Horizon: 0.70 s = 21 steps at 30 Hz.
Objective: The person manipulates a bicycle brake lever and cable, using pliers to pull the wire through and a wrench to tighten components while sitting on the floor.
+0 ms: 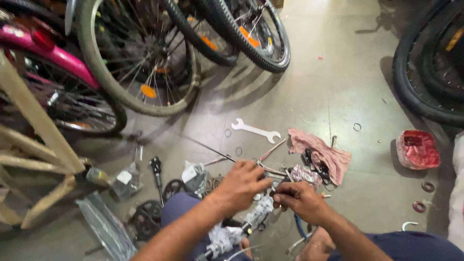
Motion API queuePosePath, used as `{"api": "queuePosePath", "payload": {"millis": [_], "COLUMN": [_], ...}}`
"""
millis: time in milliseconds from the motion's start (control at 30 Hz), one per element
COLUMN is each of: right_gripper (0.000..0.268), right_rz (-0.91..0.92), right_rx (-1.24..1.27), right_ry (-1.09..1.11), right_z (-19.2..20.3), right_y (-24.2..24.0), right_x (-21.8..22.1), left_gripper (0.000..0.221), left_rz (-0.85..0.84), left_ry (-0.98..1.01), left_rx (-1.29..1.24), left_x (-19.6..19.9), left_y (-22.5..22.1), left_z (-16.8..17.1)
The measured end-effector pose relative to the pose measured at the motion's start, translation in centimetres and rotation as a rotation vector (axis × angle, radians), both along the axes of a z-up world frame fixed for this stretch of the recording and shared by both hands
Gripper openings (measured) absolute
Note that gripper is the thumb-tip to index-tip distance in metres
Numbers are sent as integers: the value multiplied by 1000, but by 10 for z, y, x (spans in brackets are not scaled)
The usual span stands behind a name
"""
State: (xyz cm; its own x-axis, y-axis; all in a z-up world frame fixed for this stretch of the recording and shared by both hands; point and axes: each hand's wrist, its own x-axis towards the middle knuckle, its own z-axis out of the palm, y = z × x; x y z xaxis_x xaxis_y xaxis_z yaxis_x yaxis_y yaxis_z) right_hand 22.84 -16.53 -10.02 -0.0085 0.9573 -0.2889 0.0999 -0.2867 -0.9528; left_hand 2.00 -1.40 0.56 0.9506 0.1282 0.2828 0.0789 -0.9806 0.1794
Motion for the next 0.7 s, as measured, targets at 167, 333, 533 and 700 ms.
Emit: {"api": "queuePosePath", "payload": {"millis": [167, 333, 533, 700], "right_gripper": [37, 26, 11, 14], "right_rz": [-171, -180, -574, -752], "right_rx": [-161, -52, 208, 282], "right_ry": [386, 853, 677, 689], "right_z": [20, 18, -21, -16], "right_y": [26, 27, 26, 26], "right_x": [27, 14, 62, 77], "left_gripper": [29, 27, 68, 47], "left_rz": [-145, -374, 65, -67], "left_ry": [-44, -1, 28, 501], "left_rx": [193, 203, -933, -1430], "left_x": [10, 35, 27, 22], "left_y": [-16, -46, -53, -66], "left_z": [0, -20, -74, -160]}}
